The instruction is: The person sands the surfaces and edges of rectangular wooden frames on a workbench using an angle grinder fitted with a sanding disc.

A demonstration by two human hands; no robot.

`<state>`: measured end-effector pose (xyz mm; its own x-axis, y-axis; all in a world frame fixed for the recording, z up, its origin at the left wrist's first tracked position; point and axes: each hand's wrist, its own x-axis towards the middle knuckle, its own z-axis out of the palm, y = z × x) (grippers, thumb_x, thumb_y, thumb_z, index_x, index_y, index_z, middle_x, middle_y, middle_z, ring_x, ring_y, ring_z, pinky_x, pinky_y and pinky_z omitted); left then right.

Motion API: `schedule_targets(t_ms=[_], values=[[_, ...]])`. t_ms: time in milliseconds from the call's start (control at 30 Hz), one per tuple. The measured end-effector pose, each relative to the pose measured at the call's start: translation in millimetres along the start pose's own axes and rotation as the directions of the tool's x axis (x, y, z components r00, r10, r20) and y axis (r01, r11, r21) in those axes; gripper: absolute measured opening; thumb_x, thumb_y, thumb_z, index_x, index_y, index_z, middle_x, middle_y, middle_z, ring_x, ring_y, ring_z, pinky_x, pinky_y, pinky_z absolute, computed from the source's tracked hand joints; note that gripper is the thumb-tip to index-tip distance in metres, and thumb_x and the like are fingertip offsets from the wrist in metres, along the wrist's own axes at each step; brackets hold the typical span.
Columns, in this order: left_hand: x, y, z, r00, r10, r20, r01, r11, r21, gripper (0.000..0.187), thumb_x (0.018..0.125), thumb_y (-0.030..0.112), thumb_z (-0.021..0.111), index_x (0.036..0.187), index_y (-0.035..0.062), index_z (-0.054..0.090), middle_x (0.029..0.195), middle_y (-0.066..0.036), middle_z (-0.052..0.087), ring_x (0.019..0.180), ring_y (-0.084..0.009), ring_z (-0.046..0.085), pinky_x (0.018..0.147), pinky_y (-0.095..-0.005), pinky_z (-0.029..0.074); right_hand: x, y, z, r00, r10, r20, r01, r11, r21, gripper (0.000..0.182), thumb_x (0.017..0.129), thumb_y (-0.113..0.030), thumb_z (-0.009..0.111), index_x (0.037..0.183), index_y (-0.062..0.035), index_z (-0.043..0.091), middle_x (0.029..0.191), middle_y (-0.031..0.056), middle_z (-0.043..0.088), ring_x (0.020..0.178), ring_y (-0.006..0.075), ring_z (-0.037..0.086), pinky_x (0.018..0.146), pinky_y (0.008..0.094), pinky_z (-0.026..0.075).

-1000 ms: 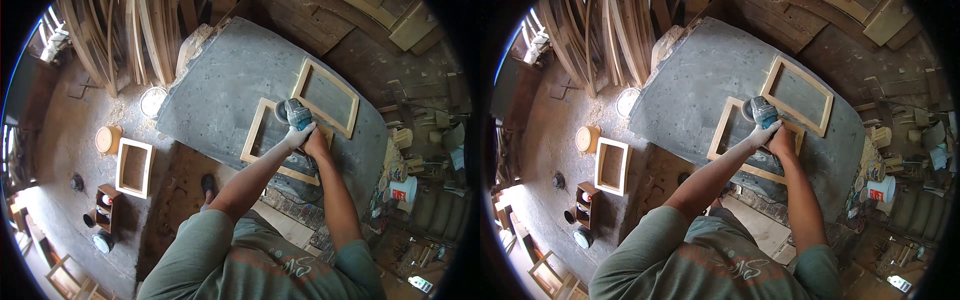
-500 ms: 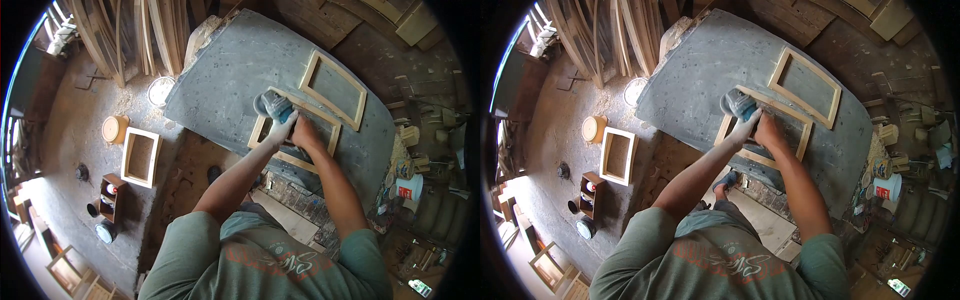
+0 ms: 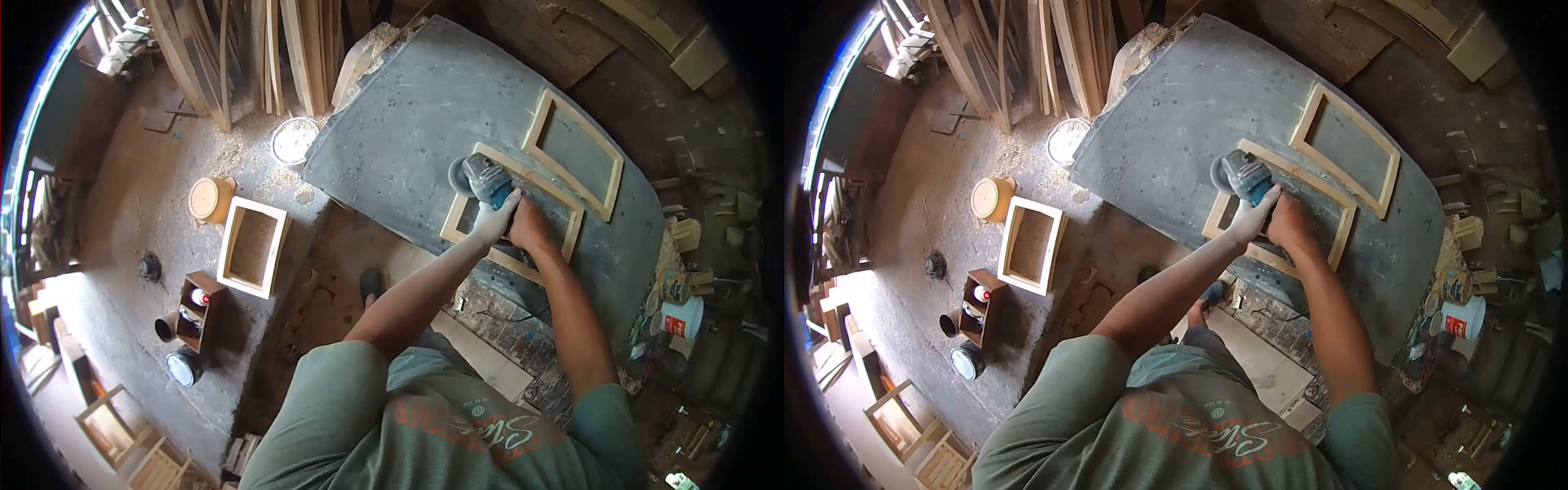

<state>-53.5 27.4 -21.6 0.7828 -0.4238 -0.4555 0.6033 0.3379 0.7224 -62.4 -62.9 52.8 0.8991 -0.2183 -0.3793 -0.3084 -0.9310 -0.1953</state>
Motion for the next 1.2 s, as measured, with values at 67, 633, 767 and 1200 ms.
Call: schedule_targets(t_ms=[67,633,767,1200], values=[[-26,-7,-11,0.999,-0.05,-0.002,0.05,0.999,0.018,0.078,0.082,0.06,0.067,0.135,0.011,0.037,0.118,-0.008,0.058,0.1,-0.0212,0.061,0.079,-0.0383,0.053,-29,-17,-5,0.997,-0.007,0.076,0.005,0.999,0.032,0.057,0.074,-0.02,0.075,0.123,-0.0035,0.05,0.106,0.0252,0.065,0.1,0.0415,0.063,0.084,0.0484,0.051],[-138,-101,44,0.948,-0.23,0.22,0.208,0.971,0.12,0.083,0.083,0.046,0.074,0.14,0.0002,0.033,0.13,-0.012,0.053,0.119,-0.0204,0.051,0.102,-0.0327,0.039,-189,45,31,0.94,0.34,0.006,-0.332,0.915,0.23,0.07,0.071,-0.024,0.079,0.128,-0.0013,0.044,0.103,0.0256,0.065,0.098,0.0417,0.064,0.079,0.0469,0.051],[-126,-151,69,0.899,-0.271,0.344,0.197,0.952,0.236,0.082,0.082,0.046,0.074,0.139,-0.0003,0.036,0.13,-0.013,0.053,0.119,-0.0212,0.051,0.102,-0.0336,0.039,-210,72,41,0.858,0.512,-0.038,-0.483,0.831,0.274,0.079,0.064,-0.031,0.084,0.127,-0.005,0.044,0.099,0.0235,0.067,0.093,0.0416,0.066,0.078,0.0476,0.052],[-145,-53,-25,0.968,-0.251,-0.018,0.248,0.94,0.236,0.05,0.087,0.045,0.066,0.113,0.0024,0.061,0.096,-0.007,0.066,0.089,-0.016,0.064,0.078,-0.0305,0.052,-193,47,99,0.996,-0.017,0.084,-0.049,0.69,0.722,0.066,0.082,-0.023,0.071,0.135,-0.0012,0.038,0.121,0.024,0.058,0.112,0.0355,0.059,0.092,0.0422,0.049]])
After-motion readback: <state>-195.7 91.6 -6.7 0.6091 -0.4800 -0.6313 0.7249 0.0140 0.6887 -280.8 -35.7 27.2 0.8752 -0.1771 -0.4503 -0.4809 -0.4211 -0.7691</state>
